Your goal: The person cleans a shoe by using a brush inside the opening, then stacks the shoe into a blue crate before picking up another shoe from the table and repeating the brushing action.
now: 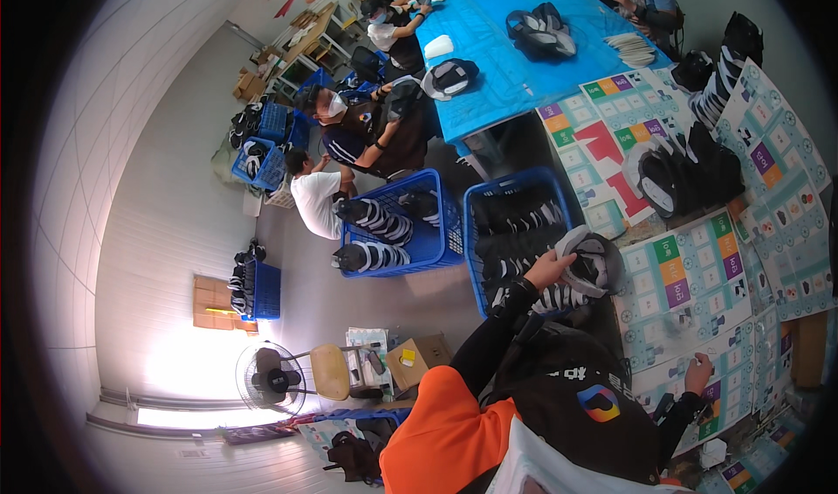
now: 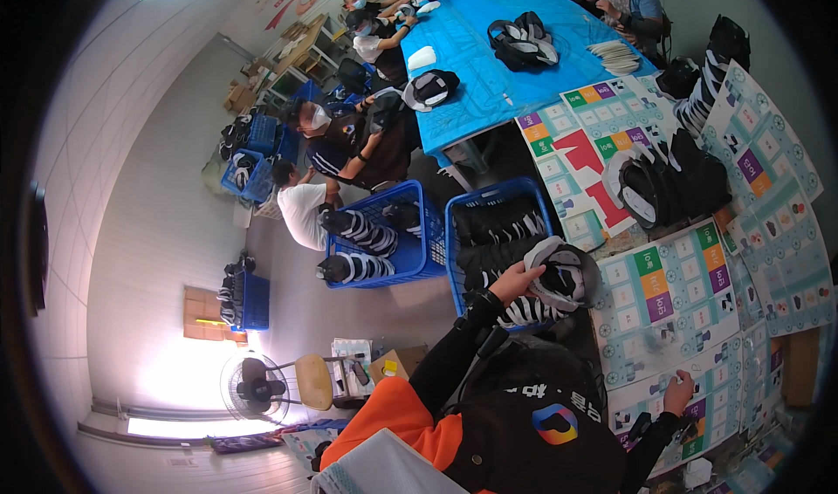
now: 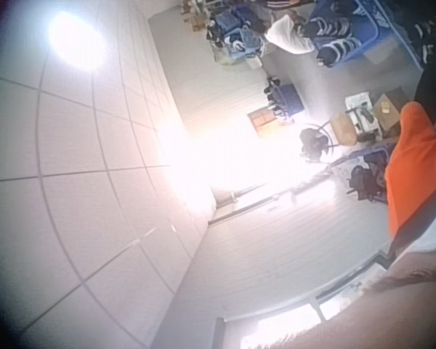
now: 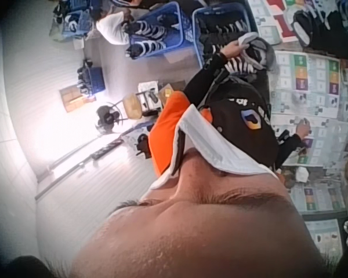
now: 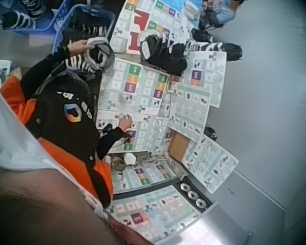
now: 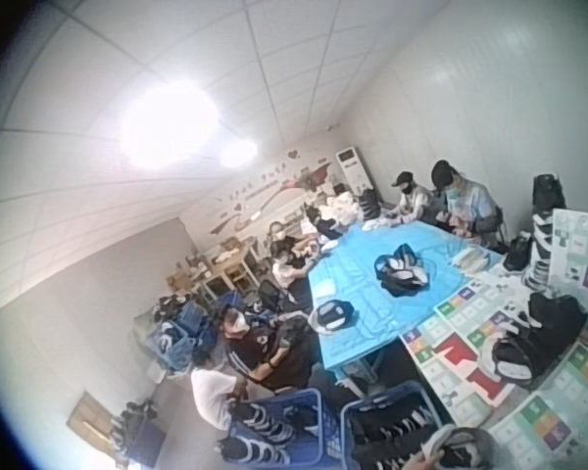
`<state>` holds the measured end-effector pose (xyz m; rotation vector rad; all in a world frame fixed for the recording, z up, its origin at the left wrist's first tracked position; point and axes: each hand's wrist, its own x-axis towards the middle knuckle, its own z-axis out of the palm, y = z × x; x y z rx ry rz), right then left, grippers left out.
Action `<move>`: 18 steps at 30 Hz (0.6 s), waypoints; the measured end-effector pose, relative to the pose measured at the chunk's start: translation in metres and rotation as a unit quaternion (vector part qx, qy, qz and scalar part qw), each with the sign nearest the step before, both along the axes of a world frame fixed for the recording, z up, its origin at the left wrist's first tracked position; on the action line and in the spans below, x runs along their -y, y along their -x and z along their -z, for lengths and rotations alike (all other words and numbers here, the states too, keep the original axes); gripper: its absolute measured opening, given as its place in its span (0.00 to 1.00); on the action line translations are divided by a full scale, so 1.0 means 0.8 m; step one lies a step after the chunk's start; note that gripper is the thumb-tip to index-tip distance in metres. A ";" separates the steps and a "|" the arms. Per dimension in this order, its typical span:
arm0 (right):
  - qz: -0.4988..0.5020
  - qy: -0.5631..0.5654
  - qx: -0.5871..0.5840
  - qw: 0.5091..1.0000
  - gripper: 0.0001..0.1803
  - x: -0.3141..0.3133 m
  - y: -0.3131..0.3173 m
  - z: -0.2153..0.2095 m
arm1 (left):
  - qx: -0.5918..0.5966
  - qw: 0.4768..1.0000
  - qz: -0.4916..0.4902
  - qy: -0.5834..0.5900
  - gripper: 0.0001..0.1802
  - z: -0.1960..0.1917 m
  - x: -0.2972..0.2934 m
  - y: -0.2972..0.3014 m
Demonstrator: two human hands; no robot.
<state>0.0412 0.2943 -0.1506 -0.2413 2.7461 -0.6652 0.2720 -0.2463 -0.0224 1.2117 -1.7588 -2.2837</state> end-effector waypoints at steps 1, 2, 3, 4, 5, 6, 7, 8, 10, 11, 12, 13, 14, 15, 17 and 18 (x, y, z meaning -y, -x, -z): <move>0.004 0.002 0.008 1.000 0.15 0.001 -0.001 -0.002 | 0.004 1.000 0.007 -0.005 0.25 -0.001 0.000 0.000; 0.004 0.002 0.008 1.000 0.15 0.000 -0.001 -0.001 | 0.004 1.000 0.007 -0.005 0.25 0.000 0.000 -0.001; 0.004 0.004 0.008 1.000 0.15 -0.001 -0.003 -0.001 | 0.002 1.000 0.010 -0.005 0.26 0.002 0.001 -0.001; 0.004 0.007 0.008 1.000 0.15 -0.002 -0.004 0.000 | 0.000 1.000 0.012 -0.006 0.26 0.003 0.001 -0.001; 0.005 0.007 0.008 1.000 0.15 -0.003 -0.005 0.002 | 0.000 1.000 0.013 -0.006 0.26 0.003 0.000 -0.002; 0.007 0.009 0.004 1.000 0.15 -0.005 -0.007 0.003 | -0.005 1.000 0.010 0.010 0.26 0.004 -0.002 -0.002; 0.009 0.012 0.000 1.000 0.15 -0.006 -0.008 0.005 | -0.009 1.000 0.007 0.026 0.26 0.004 -0.002 -0.003; 0.010 0.011 0.000 1.000 0.15 -0.008 -0.009 0.007 | -0.009 1.000 0.008 0.026 0.26 0.004 -0.003 -0.002; 0.000 0.022 -0.017 1.000 0.14 -0.012 -0.011 0.010 | 0.001 0.999 0.012 0.032 0.25 0.003 -0.003 -0.002; 0.001 0.022 -0.016 1.000 0.14 -0.012 -0.013 0.009 | 0.001 0.999 0.013 0.032 0.25 0.000 -0.005 -0.001; 0.007 0.023 -0.010 1.000 0.14 -0.011 -0.015 0.009 | -0.001 1.000 0.009 0.025 0.25 -0.005 -0.007 0.000; 0.013 0.025 -0.004 1.000 0.14 -0.011 -0.017 0.008 | -0.003 1.000 0.005 0.018 0.25 -0.007 -0.008 0.001; 0.013 0.025 -0.004 1.000 0.14 -0.012 -0.017 0.008 | -0.003 1.000 0.006 0.018 0.25 -0.007 -0.009 0.000; 0.009 0.022 -0.006 1.000 0.14 -0.013 -0.017 0.009 | -0.005 1.000 0.007 0.017 0.25 -0.008 -0.010 0.000; 0.005 0.019 -0.007 1.000 0.14 -0.015 -0.017 0.010 | -0.008 1.000 0.009 0.015 0.25 -0.009 -0.010 0.000; 0.006 0.021 -0.006 1.000 0.14 -0.015 -0.017 0.011 | -0.007 1.000 0.022 0.010 0.26 -0.009 -0.008 -0.001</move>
